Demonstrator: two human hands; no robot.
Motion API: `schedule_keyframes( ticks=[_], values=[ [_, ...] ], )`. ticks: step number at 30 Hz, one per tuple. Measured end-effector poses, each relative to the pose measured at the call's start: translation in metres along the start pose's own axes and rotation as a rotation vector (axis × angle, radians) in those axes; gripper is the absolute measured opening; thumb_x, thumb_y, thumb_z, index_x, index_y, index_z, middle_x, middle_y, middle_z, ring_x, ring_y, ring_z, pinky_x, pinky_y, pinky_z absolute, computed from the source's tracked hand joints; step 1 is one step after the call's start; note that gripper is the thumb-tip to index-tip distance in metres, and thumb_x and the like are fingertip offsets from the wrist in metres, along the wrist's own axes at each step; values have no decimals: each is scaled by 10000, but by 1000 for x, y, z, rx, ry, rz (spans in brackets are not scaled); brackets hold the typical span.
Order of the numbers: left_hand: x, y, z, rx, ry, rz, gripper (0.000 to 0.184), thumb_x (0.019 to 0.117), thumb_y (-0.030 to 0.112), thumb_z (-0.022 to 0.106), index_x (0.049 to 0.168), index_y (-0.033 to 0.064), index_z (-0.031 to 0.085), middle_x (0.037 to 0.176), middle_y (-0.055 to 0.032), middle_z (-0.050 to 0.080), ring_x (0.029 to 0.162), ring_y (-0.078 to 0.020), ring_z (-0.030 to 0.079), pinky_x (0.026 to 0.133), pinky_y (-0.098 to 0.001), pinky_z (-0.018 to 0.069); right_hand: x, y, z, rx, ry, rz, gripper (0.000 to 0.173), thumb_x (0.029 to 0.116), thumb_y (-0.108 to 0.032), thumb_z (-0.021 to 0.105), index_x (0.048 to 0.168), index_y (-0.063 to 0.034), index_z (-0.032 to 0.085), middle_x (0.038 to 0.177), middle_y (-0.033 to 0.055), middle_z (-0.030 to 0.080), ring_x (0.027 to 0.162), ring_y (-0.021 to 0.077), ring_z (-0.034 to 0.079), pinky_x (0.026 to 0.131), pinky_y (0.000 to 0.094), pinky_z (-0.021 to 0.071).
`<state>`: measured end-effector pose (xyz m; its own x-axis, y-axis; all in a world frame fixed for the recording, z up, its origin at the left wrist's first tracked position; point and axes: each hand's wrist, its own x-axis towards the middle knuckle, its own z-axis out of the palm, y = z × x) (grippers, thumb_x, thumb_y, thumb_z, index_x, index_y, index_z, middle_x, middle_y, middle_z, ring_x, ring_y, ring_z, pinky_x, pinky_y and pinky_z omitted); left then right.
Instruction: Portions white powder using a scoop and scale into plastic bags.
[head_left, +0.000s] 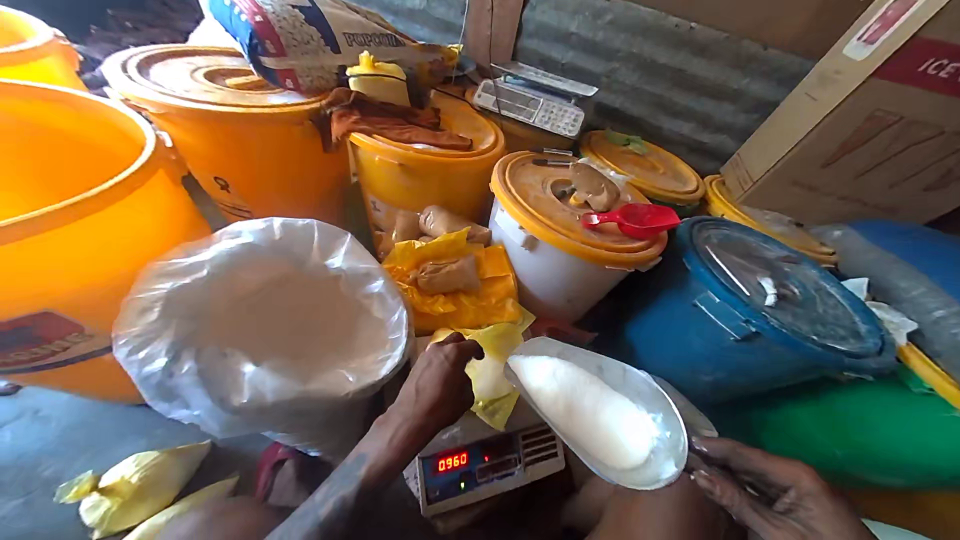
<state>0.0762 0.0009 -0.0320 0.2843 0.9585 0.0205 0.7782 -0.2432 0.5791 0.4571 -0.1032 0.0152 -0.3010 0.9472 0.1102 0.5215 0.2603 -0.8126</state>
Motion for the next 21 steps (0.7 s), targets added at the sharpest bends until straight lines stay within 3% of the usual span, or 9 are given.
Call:
schedule_keyframes(
  ticks=[2,4,6,9,15,18,21],
  values=[
    [1,1,-2,-13,-18,9,475,830,-20,616,1289,79,687,1322,-151,652,1174,-332,650,971,-529,532,13,-7,1,-95,-50,14,299,943,-115,718,1204,29,700,1021,64,756,886,46,710,846,242,602],
    [2,4,-5,-43,-37,18,535,813,-9,642,1340,81,658,1424,-149,603,1216,-323,643,983,-523,534,30,-11,3,-259,-99,24,305,952,-234,712,1195,-52,737,975,52,762,846,83,714,804,303,608],
    [2,6,-8,-65,-70,45,580,810,4,650,1384,86,629,1474,-135,568,1227,-301,639,982,-501,538,52,-13,12,-457,-108,-19,321,953,-379,653,1170,-167,760,918,-9,757,793,100,711,733,378,610],
    [4,6,-12,-86,-79,91,601,805,9,655,1401,70,613,1506,-121,542,1224,-280,638,983,-469,536,84,-29,29,-673,-93,-74,348,957,-452,600,1159,-226,768,891,3,760,779,194,729,680,507,593],
    [9,-4,-17,-46,-76,53,590,801,8,661,1388,48,610,1494,-110,552,1287,-288,601,1032,-493,510,103,-61,26,-914,-253,-22,312,957,-443,610,1137,-237,759,840,55,741,772,305,725,643,573,559],
    [9,-3,-19,-31,-89,30,538,839,34,643,1376,45,610,1458,-123,572,1256,-298,614,1007,-503,520,93,-48,20,-838,-216,-21,369,952,-486,585,1159,-238,762,859,34,748,750,266,721,639,571,566],
    [9,-4,-18,-26,-76,9,440,929,158,634,1362,80,617,1387,-136,601,1194,-319,636,969,-534,531,77,-24,22,-673,-140,-4,380,948,-466,605,1167,-199,763,894,18,755,757,201,718,666,522,586]
  ],
)
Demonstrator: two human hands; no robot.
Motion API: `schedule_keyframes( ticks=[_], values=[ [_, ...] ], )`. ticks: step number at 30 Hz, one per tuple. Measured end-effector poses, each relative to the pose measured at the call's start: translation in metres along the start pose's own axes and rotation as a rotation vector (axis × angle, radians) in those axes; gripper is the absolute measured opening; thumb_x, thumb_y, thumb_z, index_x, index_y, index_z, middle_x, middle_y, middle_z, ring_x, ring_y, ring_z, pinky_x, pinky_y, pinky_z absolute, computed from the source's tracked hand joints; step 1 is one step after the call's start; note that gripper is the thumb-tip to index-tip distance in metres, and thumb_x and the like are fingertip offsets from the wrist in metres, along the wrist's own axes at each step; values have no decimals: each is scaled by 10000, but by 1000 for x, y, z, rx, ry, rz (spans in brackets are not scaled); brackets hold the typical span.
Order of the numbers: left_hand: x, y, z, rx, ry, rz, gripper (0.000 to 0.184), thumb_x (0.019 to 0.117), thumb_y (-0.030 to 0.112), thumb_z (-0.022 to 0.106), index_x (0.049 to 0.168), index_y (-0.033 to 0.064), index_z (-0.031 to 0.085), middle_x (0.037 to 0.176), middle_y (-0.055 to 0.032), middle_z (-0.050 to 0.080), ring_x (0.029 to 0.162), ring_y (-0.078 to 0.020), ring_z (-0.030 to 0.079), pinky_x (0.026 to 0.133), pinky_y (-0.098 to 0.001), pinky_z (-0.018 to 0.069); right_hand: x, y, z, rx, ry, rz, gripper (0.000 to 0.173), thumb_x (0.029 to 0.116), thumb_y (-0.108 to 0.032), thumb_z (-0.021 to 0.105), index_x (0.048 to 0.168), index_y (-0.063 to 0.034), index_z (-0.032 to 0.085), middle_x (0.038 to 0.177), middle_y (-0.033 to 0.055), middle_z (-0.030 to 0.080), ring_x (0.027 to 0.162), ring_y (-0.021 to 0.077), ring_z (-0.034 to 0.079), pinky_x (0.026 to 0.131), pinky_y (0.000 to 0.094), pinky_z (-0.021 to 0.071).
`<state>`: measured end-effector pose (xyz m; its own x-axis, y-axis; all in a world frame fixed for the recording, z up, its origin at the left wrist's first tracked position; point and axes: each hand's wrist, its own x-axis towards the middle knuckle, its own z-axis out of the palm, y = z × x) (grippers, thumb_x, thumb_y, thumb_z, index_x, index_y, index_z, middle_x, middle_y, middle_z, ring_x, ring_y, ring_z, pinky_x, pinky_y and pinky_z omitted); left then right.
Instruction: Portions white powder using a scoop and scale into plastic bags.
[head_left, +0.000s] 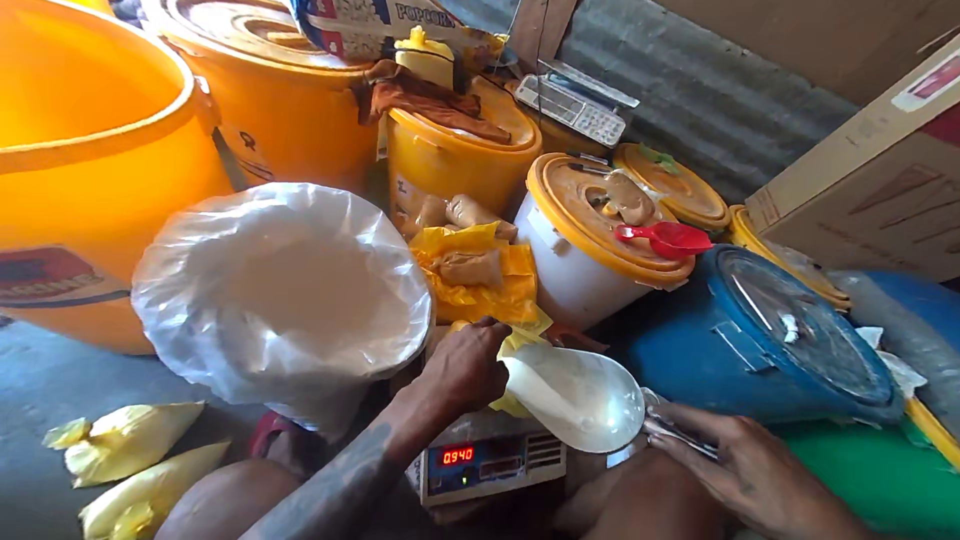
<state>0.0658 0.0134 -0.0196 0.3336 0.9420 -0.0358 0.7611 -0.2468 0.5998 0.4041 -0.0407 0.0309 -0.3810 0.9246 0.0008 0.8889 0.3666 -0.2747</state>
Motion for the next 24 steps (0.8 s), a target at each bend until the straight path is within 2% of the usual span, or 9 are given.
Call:
schedule_keyframes(
  ticks=[3,6,9,14,17,19,20,22,24],
  values=[
    [-1,-2,7,-15,29,24,424,988,372,643,1338,134,650,1362,-149,605,1169,-327,642,960,-542,532,-18,4,12,195,17,72,325,952,-326,682,1185,-110,754,943,52,760,810,163,718,752,446,603],
    [-2,1,12,-32,25,37,468,1010,508,586,1348,194,668,1421,-162,569,1262,-351,573,1015,-554,483,-36,9,25,365,55,70,304,944,-182,709,1187,0,721,961,92,753,833,94,709,798,295,604],
    [-1,2,21,-26,39,65,485,1019,575,520,1346,252,677,1441,-147,547,1262,-340,553,980,-541,488,-48,13,36,471,104,63,288,927,-119,720,1164,44,707,935,77,743,795,30,682,765,214,588],
    [1,3,32,-17,77,122,488,1032,604,456,1304,286,707,1486,-117,515,1261,-310,541,957,-509,485,-60,15,51,575,148,75,267,918,-71,712,1155,51,692,925,30,729,773,1,663,723,185,580],
    [2,5,34,-5,88,135,473,1038,585,460,1273,271,725,1478,-106,525,1261,-298,545,962,-502,485,-65,18,56,606,168,83,279,918,-54,704,1168,66,681,930,30,738,783,8,678,735,196,593],
    [2,5,34,17,93,116,447,1041,537,495,1272,228,720,1457,-104,537,1258,-300,549,964,-506,491,-69,19,57,612,172,85,286,923,-66,710,1171,73,675,935,33,739,792,4,679,746,196,593],
    [2,6,33,25,95,99,410,1042,484,528,1268,199,716,1440,-104,547,1254,-304,554,973,-509,496,-70,20,57,613,169,85,293,927,-70,711,1177,76,673,940,36,740,794,5,679,750,197,593],
    [3,7,31,38,72,55,305,1025,292,597,1267,139,702,1429,-113,568,1241,-317,582,986,-522,510,-72,20,54,596,153,83,299,930,-81,713,1182,75,675,948,40,742,799,-3,676,759,190,588],
    [3,9,26,76,28,11,333,955,91,623,1283,118,677,1410,-102,591,1171,-311,641,934,-531,548,-73,18,50,560,122,84,308,933,-106,723,1183,70,684,977,64,747,834,2,684,796,190,587]
  ],
)
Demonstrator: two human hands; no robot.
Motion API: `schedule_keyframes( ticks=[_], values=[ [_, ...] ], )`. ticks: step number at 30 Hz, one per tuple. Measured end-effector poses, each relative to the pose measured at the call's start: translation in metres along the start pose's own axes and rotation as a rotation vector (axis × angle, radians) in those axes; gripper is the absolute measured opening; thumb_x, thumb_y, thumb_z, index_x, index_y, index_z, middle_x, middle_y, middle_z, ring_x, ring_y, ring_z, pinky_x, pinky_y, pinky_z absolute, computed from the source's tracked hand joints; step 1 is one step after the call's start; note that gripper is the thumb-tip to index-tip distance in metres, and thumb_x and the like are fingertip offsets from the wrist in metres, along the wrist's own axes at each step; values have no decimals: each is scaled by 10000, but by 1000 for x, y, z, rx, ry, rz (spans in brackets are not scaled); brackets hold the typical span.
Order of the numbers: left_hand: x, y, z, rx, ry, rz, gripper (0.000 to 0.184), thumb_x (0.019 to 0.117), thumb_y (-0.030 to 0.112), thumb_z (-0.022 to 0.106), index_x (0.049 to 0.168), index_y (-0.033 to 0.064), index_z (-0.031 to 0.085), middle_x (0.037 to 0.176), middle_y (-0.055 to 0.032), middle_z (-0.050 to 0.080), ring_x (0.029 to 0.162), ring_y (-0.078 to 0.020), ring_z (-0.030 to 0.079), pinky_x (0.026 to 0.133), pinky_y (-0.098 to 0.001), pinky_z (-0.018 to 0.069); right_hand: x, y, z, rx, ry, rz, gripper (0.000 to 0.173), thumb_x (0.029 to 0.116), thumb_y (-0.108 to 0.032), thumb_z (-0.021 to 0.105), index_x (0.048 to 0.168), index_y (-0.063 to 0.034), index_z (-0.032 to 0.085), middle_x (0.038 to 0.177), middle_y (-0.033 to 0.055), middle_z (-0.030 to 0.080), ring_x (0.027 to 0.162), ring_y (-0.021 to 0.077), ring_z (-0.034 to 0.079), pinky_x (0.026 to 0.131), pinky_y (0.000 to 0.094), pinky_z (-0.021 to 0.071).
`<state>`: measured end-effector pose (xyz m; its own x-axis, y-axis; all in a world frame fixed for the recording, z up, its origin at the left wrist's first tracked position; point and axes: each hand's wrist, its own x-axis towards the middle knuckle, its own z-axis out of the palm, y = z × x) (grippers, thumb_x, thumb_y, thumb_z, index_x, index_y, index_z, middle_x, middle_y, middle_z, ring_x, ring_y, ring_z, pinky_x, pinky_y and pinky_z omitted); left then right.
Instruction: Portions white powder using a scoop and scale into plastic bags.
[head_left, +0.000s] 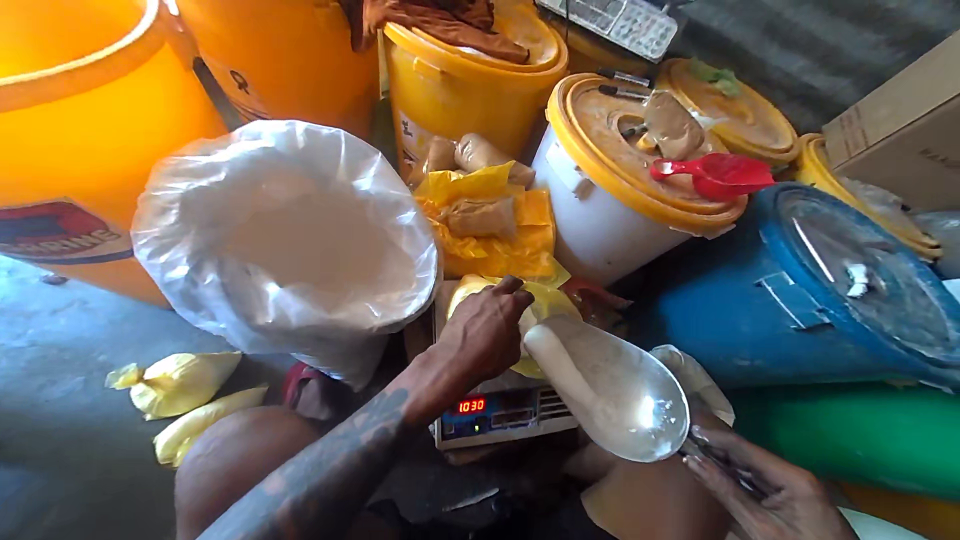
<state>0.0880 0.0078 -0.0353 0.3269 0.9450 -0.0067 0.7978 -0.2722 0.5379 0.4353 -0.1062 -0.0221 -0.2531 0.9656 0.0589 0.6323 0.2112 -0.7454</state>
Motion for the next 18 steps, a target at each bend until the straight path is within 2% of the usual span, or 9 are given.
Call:
schedule_keyframes(
  ticks=[2,4,7,9,11,14,16,18],
  values=[
    [0,-1,-3,30,-13,2,429,877,-12,633,1284,117,668,1359,-90,620,1082,-309,678,855,-539,571,3,-5,1,-56,-25,12,314,940,-139,726,1192,45,701,1002,90,753,868,40,701,826,221,590],
    [-1,-2,-6,47,-10,20,474,840,-36,645,1284,127,670,1354,-76,630,1068,-305,685,836,-543,576,11,-11,10,-141,-21,1,301,944,-189,721,1185,-9,730,994,78,759,872,76,714,828,270,604],
    [-3,-5,-8,54,6,46,465,833,-37,641,1269,121,678,1358,-73,633,1063,-301,691,844,-549,578,31,-21,36,-381,26,-61,312,959,-327,645,1157,-116,763,943,33,765,809,139,730,744,390,622],
    [-4,-6,-7,59,-7,31,471,841,-31,642,1289,113,669,1381,-82,621,1078,-310,687,865,-553,575,47,-28,55,-471,22,-35,334,972,-387,610,1178,-167,755,930,24,764,785,185,736,691,463,614],
    [-3,-5,-8,79,-47,-5,494,847,-19,640,1323,115,646,1413,-84,599,1110,-319,676,886,-554,564,61,-30,70,-450,-33,40,350,1005,-405,581,1240,-193,730,999,24,763,858,206,739,748,496,606],
    [-3,-6,-11,87,-71,-44,496,866,-6,628,1349,105,623,1426,-94,585,1141,-329,661,912,-557,553,68,-17,81,-353,-21,52,367,995,-414,595,1257,-193,726,1021,11,768,889,183,741,779,482,607],
    [-3,-7,-14,75,-63,-54,498,871,4,624,1359,108,620,1420,-95,588,1135,-332,662,904,-564,554,60,-4,80,-248,36,9,349,971,-381,639,1230,-168,740,1012,-8,771,888,119,738,807,406,624],
    [-4,-7,-16,60,-49,-50,487,876,15,622,1353,118,625,1398,-91,600,1122,-325,666,885,-562,559,42,-1,71,-141,77,-32,290,938,-254,698,1165,-82,754,950,18,768,823,65,720,774,296,620]
  ],
)
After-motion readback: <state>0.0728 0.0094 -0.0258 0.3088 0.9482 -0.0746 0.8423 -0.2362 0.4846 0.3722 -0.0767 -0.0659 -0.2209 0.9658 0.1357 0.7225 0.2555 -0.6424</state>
